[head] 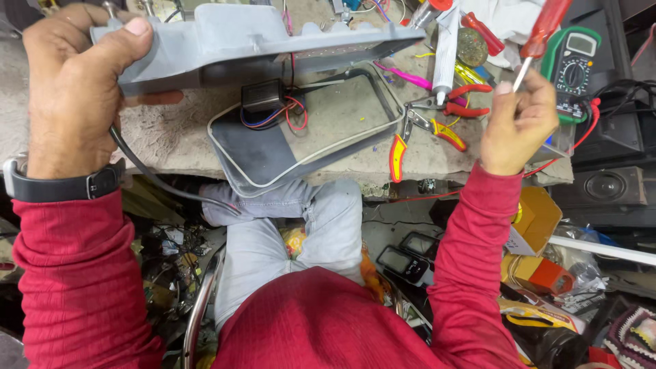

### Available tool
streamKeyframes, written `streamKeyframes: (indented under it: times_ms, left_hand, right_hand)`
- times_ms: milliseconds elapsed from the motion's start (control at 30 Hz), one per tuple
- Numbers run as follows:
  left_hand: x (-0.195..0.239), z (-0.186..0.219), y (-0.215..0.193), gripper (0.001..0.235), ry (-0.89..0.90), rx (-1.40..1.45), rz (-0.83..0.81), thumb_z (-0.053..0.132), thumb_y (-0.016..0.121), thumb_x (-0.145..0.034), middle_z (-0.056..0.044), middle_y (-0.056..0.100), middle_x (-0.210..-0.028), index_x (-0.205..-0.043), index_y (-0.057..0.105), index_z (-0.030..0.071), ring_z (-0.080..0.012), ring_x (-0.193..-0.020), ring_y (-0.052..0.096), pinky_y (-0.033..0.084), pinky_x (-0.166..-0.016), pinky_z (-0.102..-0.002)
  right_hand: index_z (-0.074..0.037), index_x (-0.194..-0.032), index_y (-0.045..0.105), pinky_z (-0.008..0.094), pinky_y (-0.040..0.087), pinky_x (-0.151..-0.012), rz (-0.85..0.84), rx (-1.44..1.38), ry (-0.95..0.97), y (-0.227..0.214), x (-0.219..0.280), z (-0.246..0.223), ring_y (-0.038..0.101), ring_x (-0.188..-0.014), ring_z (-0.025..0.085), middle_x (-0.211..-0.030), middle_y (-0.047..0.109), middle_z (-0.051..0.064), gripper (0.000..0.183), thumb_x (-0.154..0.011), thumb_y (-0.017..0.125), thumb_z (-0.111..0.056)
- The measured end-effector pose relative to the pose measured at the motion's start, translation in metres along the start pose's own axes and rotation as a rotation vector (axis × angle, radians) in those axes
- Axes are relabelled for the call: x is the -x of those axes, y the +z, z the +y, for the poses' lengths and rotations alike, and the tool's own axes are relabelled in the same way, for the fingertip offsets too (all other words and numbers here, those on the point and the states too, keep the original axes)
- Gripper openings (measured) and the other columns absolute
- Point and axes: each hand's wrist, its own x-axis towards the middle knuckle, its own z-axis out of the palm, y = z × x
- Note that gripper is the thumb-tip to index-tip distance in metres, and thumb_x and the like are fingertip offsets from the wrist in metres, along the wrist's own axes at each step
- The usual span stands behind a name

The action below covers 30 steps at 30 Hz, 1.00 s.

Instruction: The person disassembles an LED street light fixture, strips wires, and connects a driver to the LED board using a screwdriver and wire cutters. The person then reassembles the fixture.

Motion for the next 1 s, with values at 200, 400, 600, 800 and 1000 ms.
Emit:
streamKeyframes:
  times_ms: [200,400,600,800,1000]
  left_hand:
    - [-0.002,-0.01,-0.014,0.028,-0.159,0.214,-0.034,0.02,0.061,-0.113,-0.016,0.072,-0.108,-0.115,0.064,-0.008,-0.0247,-0.088,0.075,0.066,-0.069,-0.044]
    - [0.008,-0.017,-0.017,0.044,-0.166,0.239,-0.037,0.03,0.067,-0.106,-0.016,0.069,-0.115,-0.124,0.06,-0.009,-0.0226,-0.099,0.074,0.067,-0.076,-0.045]
    - [0.018,-0.016,-0.02,0.059,-0.172,0.24,-0.13,0.028,0.075,-0.098,-0.018,0.069,-0.125,-0.135,0.055,-0.012,-0.0249,-0.11,0.073,0.066,-0.087,-0.042]
    - [0.018,-0.023,-0.021,0.066,-0.183,0.3,-0.124,0.029,0.077,-0.095,-0.02,0.067,-0.129,-0.138,0.051,-0.014,-0.0246,-0.112,0.072,0.063,-0.087,-0.042]
    - [0.019,-0.015,-0.009,0.077,-0.183,0.227,-0.026,0.034,0.079,-0.09,-0.02,0.065,-0.127,-0.141,0.043,-0.013,-0.0255,-0.108,0.072,0.066,-0.078,-0.04]
  right_hand:
    - [0.001,-0.126,0.062,0.03,0.047,-0.063,-0.14,0.568,0.019,-0.004,0.011,-0.001,0.06,-0.065,0.014,-0.079,0.067,0.004,0.034,-0.096,0.076,-0.005]
    - [-0.01,-0.121,0.075,0.048,0.05,-0.075,-0.254,0.985,-0.027,0.003,-0.003,-0.004,0.068,-0.082,0.032,-0.083,0.072,0.01,0.025,-0.097,0.077,-0.018]
    - [0.003,-0.123,0.068,0.047,0.049,-0.088,-0.202,1.03,-0.293,0.013,-0.002,-0.059,0.062,-0.109,0.039,-0.123,0.066,0.02,0.042,-0.094,0.081,-0.025]
    - [-0.003,-0.123,0.066,0.047,0.049,-0.101,-0.745,0.499,-0.506,0.074,0.031,-0.117,0.062,-0.118,0.033,-0.127,0.066,0.012,0.052,-0.085,0.085,-0.035]
    - [0.003,-0.133,0.06,0.053,0.041,-0.112,-0.765,0.529,-0.68,0.128,0.064,-0.121,0.056,-0.132,0.038,-0.141,0.059,0.021,0.069,-0.085,0.081,-0.042]
